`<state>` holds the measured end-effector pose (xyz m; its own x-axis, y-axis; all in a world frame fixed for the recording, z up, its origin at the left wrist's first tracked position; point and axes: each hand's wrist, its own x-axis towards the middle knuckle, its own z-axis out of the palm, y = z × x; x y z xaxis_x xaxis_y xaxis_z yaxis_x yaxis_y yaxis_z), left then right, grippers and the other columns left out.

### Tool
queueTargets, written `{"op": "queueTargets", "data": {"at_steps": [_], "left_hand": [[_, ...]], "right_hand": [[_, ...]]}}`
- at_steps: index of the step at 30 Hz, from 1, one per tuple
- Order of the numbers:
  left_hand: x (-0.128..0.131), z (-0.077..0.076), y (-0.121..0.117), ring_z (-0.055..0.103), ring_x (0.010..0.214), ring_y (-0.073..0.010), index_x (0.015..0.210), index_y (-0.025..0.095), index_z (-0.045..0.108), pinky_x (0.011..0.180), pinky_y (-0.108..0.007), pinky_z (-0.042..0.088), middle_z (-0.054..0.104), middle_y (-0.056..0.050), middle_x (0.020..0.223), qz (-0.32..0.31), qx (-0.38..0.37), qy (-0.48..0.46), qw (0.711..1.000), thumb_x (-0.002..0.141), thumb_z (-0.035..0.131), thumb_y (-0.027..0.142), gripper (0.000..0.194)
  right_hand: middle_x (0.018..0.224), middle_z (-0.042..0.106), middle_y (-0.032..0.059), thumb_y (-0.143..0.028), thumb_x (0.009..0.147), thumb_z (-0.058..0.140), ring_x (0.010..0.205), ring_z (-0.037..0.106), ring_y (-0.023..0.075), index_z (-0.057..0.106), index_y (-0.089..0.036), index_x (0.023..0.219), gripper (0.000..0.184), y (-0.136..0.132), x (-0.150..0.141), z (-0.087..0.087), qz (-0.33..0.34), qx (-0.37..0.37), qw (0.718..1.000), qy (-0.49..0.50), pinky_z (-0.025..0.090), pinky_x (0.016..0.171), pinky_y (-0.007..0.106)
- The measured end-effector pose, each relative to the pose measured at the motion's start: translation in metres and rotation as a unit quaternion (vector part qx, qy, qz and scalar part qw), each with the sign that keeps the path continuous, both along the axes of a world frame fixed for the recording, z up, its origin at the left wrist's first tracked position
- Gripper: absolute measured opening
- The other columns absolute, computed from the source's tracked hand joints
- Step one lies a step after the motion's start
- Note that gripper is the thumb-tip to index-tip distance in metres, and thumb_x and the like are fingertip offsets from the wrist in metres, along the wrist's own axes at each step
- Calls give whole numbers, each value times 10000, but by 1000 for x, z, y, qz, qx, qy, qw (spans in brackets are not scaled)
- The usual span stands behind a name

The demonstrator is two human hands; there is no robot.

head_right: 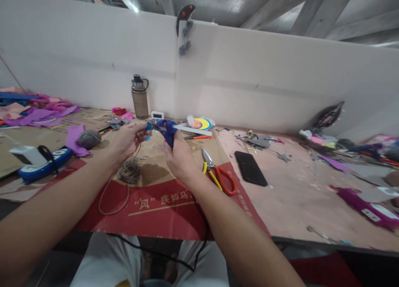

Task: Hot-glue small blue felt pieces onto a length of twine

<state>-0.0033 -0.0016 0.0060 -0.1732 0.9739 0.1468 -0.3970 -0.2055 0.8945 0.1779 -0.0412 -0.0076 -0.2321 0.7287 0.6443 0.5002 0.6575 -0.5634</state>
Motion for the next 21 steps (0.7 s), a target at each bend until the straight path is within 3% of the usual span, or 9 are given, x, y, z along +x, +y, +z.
{"op": "queueTargets", "data": {"at_steps": [21], "left_hand": [[1,0,-2,660,563,-88,728,122,609,475,-151,470,668,-22,673,1,6,21,1000,800,634,130,76]], "right_hand": [[1111,656,154,-261,902,451,1069,611,302,346,-171,1444,560,0,1,0,-21,4,1000,-18,452,985,494]]}}
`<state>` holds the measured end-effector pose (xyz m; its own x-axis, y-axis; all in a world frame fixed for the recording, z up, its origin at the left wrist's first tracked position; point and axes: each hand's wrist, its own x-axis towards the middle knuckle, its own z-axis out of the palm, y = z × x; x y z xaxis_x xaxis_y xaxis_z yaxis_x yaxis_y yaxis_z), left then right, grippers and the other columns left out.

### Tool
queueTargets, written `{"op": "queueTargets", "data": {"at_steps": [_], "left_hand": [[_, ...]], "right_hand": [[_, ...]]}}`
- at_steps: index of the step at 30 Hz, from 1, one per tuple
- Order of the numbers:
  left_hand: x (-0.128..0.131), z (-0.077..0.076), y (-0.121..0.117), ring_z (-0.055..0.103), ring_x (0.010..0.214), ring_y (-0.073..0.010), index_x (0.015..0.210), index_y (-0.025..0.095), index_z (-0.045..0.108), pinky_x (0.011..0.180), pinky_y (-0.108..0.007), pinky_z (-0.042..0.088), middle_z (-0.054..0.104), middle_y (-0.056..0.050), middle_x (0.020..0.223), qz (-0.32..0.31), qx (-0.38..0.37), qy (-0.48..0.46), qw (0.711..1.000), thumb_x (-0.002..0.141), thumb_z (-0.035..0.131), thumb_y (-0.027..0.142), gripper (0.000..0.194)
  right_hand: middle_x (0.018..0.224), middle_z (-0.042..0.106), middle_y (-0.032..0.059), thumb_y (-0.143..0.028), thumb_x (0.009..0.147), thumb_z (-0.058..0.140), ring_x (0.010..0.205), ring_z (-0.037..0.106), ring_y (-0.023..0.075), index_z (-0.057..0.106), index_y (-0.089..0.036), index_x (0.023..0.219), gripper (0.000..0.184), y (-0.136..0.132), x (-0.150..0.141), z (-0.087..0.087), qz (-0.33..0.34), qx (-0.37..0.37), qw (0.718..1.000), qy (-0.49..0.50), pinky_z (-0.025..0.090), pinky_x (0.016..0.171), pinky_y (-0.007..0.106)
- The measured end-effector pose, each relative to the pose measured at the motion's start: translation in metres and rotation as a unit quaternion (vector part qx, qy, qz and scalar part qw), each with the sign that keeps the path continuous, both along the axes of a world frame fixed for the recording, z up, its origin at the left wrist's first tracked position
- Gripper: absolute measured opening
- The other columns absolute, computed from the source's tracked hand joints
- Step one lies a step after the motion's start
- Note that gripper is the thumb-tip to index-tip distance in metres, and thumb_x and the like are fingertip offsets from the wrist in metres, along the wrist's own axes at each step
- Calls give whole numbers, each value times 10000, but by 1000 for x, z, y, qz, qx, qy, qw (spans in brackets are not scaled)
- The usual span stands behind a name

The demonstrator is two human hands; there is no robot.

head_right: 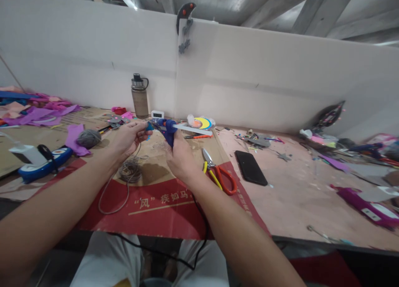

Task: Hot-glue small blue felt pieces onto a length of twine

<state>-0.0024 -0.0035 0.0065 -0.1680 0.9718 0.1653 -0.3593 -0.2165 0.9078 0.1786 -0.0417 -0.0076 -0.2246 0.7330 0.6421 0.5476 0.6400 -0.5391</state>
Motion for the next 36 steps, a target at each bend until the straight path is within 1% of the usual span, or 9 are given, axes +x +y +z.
{"op": "queueTargets", "data": {"at_steps": [5,12,18,25,32,36], "left_hand": [[-1,0,1,663,587,-92,747,125,616,496,-156,476,666,-23,680,-1,6,6,1000,797,638,144,58],[-1,0,1,658,575,-89,741,126,620,494,-157,473,671,-25,677,-1,0,9,1000,794,643,144,61],[-3,1,0,663,576,-93,737,122,620,483,-154,478,663,-23,669,4,0,2,1000,793,644,141,64],[-1,2,0,661,577,-93,736,125,612,487,-154,472,662,-25,672,3,-1,9,1000,789,647,138,65],[-2,1,-1,665,585,-95,743,130,598,496,-161,471,669,-26,694,4,1,12,1000,787,644,148,67],[-3,1,-1,670,595,-98,735,129,595,509,-163,478,670,-24,691,8,1,5,1000,772,660,152,77]], "right_hand": [[1134,648,156,-255,897,458,1085,605,304,357,-184,1432,549,0,0,0,10,5,1000,9,460,976,498],[1122,649,152,-261,900,458,1072,611,304,358,-194,1434,547,1,0,-1,5,5,1000,6,462,971,493],[1156,637,175,-257,901,460,1088,604,313,354,-160,1444,562,0,0,1,12,2,1000,15,458,978,490],[1146,644,155,-258,901,457,1100,600,308,345,-191,1444,558,0,-1,1,10,4,1000,11,452,985,495],[1100,655,159,-271,897,460,1103,602,314,412,-179,1387,501,1,0,-1,6,-1,1000,12,452,988,500],[1137,648,155,-258,896,460,1085,611,300,393,-188,1404,517,0,1,1,11,-1,1000,21,462,984,478]]}}
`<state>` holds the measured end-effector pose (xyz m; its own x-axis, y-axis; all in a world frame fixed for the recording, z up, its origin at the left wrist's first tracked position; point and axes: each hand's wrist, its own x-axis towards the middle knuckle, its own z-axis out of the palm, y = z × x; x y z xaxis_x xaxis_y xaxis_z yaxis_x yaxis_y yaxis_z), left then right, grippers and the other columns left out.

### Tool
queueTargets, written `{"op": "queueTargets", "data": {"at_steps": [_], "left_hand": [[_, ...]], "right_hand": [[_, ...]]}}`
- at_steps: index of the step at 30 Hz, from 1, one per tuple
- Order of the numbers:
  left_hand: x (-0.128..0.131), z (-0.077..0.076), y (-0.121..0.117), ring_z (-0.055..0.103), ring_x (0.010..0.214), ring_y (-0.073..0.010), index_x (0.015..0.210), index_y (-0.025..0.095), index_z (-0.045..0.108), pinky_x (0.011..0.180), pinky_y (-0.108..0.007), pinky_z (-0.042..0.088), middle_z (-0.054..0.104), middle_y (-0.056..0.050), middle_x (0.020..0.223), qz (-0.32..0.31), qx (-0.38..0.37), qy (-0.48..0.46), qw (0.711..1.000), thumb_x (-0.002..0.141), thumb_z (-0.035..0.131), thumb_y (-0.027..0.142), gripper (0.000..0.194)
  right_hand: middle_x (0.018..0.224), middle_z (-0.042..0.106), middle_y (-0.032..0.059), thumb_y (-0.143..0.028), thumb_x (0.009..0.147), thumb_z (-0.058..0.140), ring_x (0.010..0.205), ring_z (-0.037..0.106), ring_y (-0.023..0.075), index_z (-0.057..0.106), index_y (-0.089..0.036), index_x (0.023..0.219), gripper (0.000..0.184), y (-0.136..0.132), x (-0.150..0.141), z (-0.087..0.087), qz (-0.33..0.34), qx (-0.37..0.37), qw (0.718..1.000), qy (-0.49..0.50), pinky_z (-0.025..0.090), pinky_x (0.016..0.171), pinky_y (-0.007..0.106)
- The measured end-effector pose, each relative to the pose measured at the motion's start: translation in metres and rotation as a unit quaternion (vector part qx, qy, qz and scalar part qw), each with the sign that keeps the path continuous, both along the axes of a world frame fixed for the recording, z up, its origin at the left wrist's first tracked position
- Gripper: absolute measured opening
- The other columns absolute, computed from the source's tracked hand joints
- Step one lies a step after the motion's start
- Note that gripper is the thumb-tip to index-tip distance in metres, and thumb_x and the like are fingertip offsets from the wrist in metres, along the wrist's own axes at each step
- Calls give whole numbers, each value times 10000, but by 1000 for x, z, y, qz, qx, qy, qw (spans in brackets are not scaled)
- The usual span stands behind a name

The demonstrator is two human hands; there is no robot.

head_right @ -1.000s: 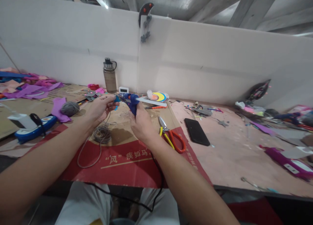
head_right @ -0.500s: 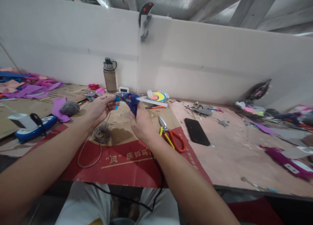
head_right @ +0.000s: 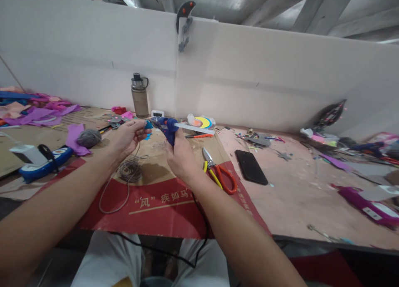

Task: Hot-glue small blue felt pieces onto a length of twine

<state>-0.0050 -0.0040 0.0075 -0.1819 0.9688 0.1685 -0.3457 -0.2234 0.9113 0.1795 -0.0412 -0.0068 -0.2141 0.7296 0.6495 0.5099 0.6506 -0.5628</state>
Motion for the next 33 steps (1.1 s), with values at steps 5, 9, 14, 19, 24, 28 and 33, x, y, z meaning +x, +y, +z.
{"op": "queueTargets", "data": {"at_steps": [5,9,14,19,24,28,33], "left_hand": [[2,1,0,664,572,-92,735,122,598,489,-157,467,661,-17,668,1,-5,-1,1000,778,646,138,67],[2,2,-2,665,579,-97,743,128,596,502,-164,475,665,-19,680,1,-1,6,1000,760,670,151,79],[1,2,-2,665,587,-98,738,132,595,503,-164,473,662,-23,678,2,5,3,1000,765,670,156,84],[1,2,-1,657,573,-93,725,130,602,496,-162,474,657,-21,667,6,5,-2,1000,770,657,142,72],[0,2,0,659,580,-89,736,124,613,489,-156,467,661,-20,673,2,10,-6,1000,777,644,135,53],[0,2,0,655,581,-88,733,126,618,487,-154,465,665,-27,668,4,12,-9,1000,784,640,136,57],[0,2,0,660,563,-94,741,123,616,472,-154,470,664,-25,666,11,17,6,1000,760,654,152,51]], "right_hand": [[1152,645,153,-249,892,463,1092,606,298,393,-190,1404,520,-2,-1,2,1,1,1000,-2,473,969,479],[1136,649,160,-246,883,466,1092,602,311,433,-175,1356,480,-2,-2,1,-9,-4,1000,-6,475,960,509],[1116,652,155,-253,881,465,1118,590,320,459,-177,1324,449,-1,-2,0,-9,-3,1000,-8,464,976,521],[1122,649,150,-245,878,468,1071,606,316,451,-186,1340,467,-1,-2,0,-10,-2,1000,-11,476,949,518],[1160,642,161,-257,881,469,1020,622,309,455,-176,1342,468,-2,-1,1,-17,-7,1000,-14,496,902,494],[1158,647,148,-252,883,464,1053,613,303,434,-185,1364,487,-2,-1,0,-7,-3,1000,-8,488,921,481],[1155,648,162,-254,878,463,1030,620,306,452,-168,1345,475,-2,-2,1,-13,-17,1000,-9,490,903,465]]}}
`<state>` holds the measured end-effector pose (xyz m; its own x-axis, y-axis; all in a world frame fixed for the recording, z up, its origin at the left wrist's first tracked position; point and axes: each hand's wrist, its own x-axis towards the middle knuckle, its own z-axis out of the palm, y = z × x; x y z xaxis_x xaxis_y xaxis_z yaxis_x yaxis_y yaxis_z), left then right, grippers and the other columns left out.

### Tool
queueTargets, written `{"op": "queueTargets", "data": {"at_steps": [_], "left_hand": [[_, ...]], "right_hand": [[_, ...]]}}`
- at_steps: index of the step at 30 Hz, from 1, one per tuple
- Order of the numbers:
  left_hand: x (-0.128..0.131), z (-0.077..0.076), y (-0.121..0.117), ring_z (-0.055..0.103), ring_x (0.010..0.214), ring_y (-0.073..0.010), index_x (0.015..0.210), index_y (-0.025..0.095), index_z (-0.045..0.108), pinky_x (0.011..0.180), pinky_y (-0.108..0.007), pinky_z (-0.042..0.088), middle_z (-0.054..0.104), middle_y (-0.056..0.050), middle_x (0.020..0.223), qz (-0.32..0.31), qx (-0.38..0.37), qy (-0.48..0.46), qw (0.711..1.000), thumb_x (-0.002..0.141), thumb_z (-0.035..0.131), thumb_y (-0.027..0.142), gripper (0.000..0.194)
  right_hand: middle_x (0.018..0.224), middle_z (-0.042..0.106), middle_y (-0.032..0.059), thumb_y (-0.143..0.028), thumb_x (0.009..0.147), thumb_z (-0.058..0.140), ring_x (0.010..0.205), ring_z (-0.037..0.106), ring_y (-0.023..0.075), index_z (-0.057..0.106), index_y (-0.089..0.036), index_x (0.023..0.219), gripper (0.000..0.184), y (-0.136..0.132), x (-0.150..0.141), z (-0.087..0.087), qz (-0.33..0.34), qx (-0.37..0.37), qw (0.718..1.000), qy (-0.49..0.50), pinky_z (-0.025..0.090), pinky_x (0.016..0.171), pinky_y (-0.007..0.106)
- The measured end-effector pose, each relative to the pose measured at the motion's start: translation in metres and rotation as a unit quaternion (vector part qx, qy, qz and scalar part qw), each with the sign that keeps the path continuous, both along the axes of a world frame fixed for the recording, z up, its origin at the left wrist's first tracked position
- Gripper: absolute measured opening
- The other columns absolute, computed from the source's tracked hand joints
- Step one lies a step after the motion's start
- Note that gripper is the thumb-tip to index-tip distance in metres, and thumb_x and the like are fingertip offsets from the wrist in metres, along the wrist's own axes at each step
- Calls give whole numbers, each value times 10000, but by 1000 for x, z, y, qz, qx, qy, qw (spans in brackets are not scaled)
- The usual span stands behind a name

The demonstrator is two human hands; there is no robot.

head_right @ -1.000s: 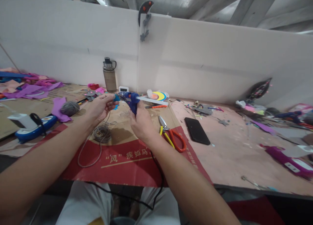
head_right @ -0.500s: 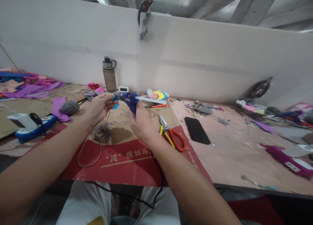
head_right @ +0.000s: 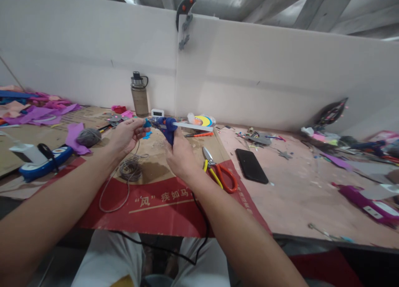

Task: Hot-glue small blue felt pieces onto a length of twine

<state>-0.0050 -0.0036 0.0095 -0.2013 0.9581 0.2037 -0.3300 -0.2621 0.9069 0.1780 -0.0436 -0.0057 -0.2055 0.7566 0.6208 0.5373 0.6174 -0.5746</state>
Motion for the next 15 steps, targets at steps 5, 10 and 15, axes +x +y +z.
{"op": "queueTargets", "data": {"at_steps": [5,10,15], "left_hand": [[1,-2,-1,667,534,-139,744,138,617,461,-201,490,635,-7,613,73,69,125,987,716,700,234,130],[0,-1,-3,661,534,-141,767,135,646,420,-190,446,626,-11,606,144,95,218,961,716,696,291,171],[-7,-1,3,560,496,-73,733,154,639,363,-157,296,604,7,628,80,33,92,992,662,736,286,179]], "right_hand": [[1137,653,173,-243,872,455,1000,625,312,478,-150,1303,440,0,0,1,-17,-2,1000,-13,495,867,461],[1110,663,185,-237,873,447,968,637,310,497,-156,1275,413,1,1,0,-23,13,999,-21,493,855,460],[1138,647,170,-256,869,472,980,628,283,491,-172,1252,393,7,3,-2,-15,18,999,32,498,861,438]]}}
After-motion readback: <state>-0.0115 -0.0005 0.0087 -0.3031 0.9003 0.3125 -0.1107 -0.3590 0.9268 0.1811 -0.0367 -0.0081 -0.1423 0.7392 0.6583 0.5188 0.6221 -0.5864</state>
